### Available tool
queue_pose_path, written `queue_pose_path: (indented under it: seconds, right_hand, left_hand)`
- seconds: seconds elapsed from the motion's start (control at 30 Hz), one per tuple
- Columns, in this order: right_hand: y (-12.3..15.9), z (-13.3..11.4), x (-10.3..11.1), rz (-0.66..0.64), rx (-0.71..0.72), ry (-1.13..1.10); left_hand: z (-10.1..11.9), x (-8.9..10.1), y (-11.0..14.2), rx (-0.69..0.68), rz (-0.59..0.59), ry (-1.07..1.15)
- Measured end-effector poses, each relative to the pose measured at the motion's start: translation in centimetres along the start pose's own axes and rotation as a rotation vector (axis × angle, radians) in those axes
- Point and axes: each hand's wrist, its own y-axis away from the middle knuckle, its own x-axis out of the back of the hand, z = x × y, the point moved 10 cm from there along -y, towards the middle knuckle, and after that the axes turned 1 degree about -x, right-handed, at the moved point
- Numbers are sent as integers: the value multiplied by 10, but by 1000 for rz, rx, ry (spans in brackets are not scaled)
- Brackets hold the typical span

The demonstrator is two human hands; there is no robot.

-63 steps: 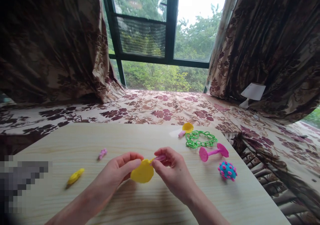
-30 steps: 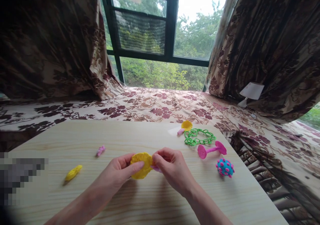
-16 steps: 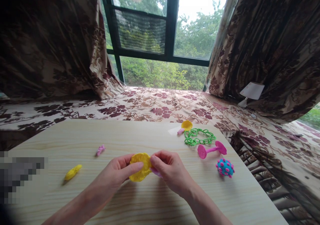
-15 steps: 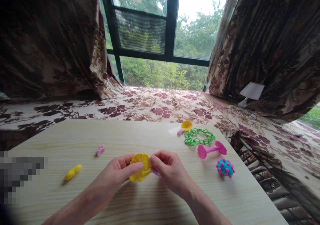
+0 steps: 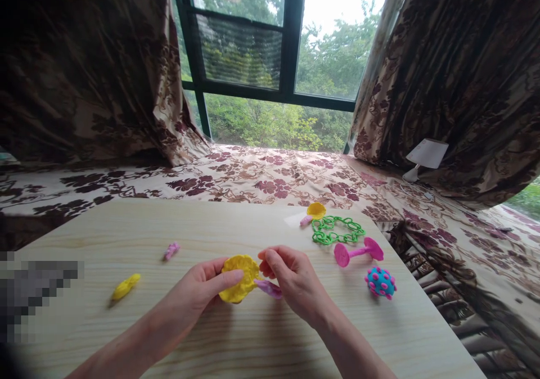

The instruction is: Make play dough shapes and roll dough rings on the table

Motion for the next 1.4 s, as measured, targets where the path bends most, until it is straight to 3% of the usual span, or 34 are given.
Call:
queue_pose_path:
  seconds: [0.2,0.37,0.53,0.63,0.8,0.93,1.03,1.4]
  right_hand:
    - [3,17,-16,-110,-125,-95]
    - [2,15,-13,-5,-11,-104]
    - [0,11,-9,-43,-30,-52]
    - [-1,-2,-1,-16,47,-10]
    - [2,-1,-6,-46,49,-8]
    - [10,-21,1,91,246,164]
    - [18,-40,-4,98,403,304]
    - [23,-48,-13,71,496,483]
  left_hand:
    - [-1,-4,0,2,-23,-17]
    - [-2,0,-1,4,2,3]
    - [-6,5,-5,14,32,37]
    - [-4,1,-3,0,2,19]
    - [-2,-6,1,-24,-78,-5]
    - [-2,-5,0,-58,-98,-41]
    - [-2,-4,-1,-78,-96,-32]
    - [0,-11,4,-136,-156,-28]
